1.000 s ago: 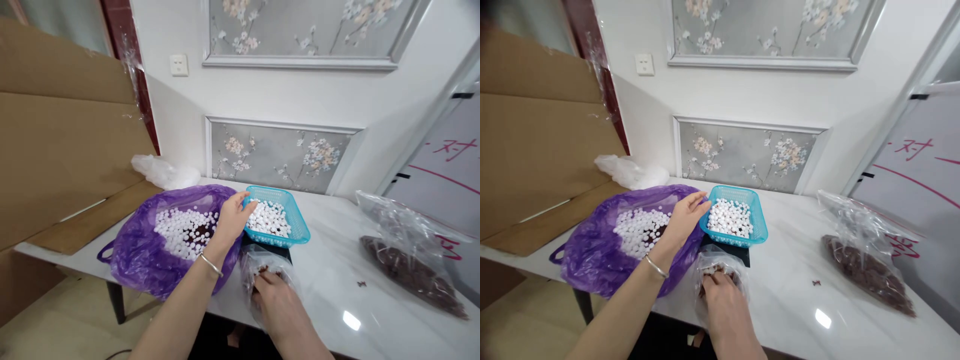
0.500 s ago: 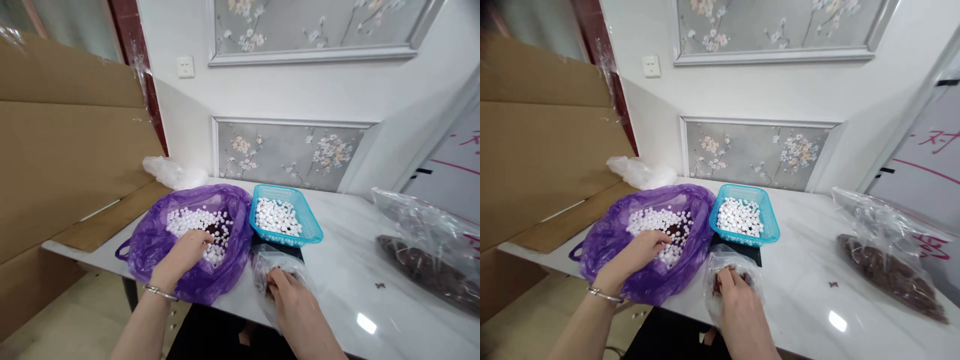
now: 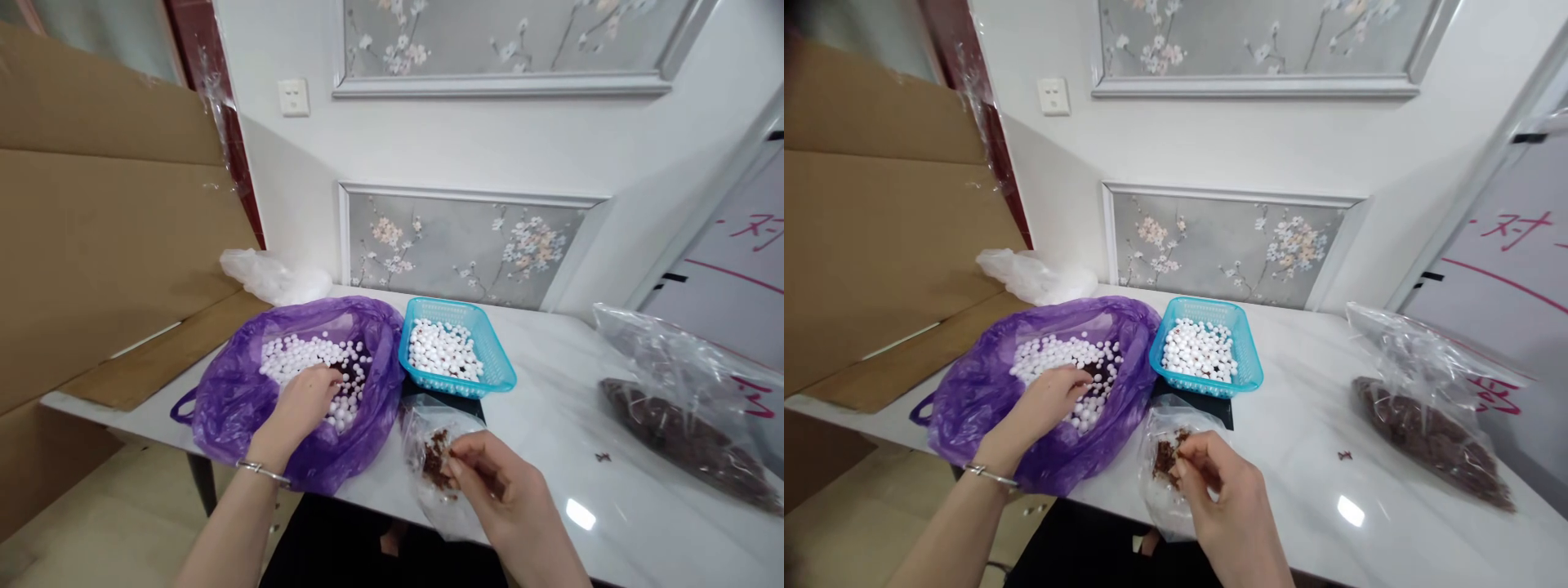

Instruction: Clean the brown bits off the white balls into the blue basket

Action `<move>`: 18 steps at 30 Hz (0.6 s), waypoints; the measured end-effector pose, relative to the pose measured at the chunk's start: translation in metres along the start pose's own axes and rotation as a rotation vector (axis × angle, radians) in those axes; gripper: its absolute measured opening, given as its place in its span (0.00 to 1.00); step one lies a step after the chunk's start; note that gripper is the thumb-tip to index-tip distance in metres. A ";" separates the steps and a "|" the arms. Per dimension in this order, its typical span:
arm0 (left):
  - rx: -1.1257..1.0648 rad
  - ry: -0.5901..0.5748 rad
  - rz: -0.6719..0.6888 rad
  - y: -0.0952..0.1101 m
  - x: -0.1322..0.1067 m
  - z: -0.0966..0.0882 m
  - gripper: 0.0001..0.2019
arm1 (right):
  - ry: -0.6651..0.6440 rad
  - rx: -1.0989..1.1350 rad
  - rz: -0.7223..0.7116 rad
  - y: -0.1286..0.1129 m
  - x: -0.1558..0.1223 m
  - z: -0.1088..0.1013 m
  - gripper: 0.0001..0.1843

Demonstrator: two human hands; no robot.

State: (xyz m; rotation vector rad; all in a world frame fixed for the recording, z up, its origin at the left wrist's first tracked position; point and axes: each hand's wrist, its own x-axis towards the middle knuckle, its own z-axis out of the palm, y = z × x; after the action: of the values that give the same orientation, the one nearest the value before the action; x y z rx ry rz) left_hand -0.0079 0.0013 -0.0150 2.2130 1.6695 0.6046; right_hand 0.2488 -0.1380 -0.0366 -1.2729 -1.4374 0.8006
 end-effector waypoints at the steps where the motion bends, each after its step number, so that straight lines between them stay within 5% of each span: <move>1: -0.048 0.054 -0.004 0.004 -0.002 -0.002 0.07 | 0.004 0.022 0.004 0.000 0.000 0.000 0.06; 6: -0.405 0.168 0.000 0.044 -0.027 -0.002 0.12 | 0.018 0.061 -0.076 0.004 0.001 0.004 0.06; 9: -0.656 0.034 0.012 0.076 -0.052 0.010 0.15 | 0.023 0.111 -0.069 0.002 0.001 0.004 0.05; 14: -1.536 -0.369 -0.195 0.108 -0.077 0.026 0.09 | 0.027 0.281 0.096 -0.014 -0.005 -0.002 0.09; 18: -1.674 -0.401 -0.280 0.112 -0.078 0.030 0.08 | 0.137 0.440 0.168 -0.029 -0.010 -0.005 0.07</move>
State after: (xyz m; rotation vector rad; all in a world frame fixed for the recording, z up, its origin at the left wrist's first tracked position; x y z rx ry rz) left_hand 0.0820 -0.1039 0.0012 0.7533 0.6187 0.8785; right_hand 0.2440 -0.1549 -0.0105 -1.0898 -0.9835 1.0547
